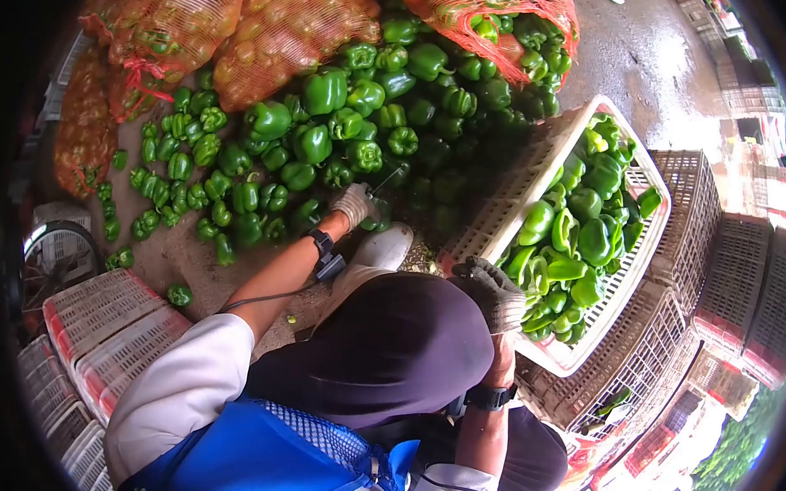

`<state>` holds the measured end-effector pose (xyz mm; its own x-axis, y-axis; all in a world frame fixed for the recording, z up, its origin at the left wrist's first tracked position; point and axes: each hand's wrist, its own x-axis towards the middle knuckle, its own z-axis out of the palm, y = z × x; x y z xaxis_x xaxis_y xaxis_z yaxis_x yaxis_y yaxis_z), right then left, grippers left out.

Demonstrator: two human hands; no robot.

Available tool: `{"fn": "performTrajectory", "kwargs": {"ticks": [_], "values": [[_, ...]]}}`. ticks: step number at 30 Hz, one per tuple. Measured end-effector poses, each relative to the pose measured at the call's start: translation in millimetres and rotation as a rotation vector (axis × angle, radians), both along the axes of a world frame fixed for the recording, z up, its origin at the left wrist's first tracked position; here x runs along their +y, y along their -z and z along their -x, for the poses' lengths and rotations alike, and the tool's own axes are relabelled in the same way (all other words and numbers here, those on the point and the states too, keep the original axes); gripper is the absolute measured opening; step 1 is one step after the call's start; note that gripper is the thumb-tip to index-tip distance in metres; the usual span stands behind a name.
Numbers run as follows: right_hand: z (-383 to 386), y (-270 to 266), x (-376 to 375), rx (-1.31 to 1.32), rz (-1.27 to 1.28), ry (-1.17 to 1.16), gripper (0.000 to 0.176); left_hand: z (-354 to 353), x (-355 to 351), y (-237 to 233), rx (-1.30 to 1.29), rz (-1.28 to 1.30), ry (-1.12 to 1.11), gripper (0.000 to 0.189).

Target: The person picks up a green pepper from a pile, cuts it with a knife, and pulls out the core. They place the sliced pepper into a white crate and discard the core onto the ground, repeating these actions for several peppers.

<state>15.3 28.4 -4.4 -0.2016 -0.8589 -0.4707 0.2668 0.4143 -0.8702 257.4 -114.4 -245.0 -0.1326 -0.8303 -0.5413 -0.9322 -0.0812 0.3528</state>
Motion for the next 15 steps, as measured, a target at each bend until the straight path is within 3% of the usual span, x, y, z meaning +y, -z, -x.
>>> {"fn": "performTrajectory", "kwargs": {"ticks": [1, 4, 7, 10, 15], "values": [[0, 1, -4, -0.001, -0.003, -0.001, 0.033, -3, 1, 6, 0.003, -0.004, 0.020, 0.032], [-2, -1, -5, 0.006, 0.006, -0.008, 0.033, -14, -1, 20, 0.005, -0.072, 0.062, 0.066], [-2, -7, 8, 0.015, 0.028, -0.017, 0.033, -20, 2, 23, -0.015, -0.101, -0.022, 0.063], [1, -15, 24, 0.032, 0.047, -0.043, 0.033, -23, 3, 18, -0.040, -0.063, 0.103, 0.053], [7, -21, 25, 0.046, 0.072, -0.033, 0.033, -30, 10, -1, -0.012, -0.123, 0.064, 0.051]]}}
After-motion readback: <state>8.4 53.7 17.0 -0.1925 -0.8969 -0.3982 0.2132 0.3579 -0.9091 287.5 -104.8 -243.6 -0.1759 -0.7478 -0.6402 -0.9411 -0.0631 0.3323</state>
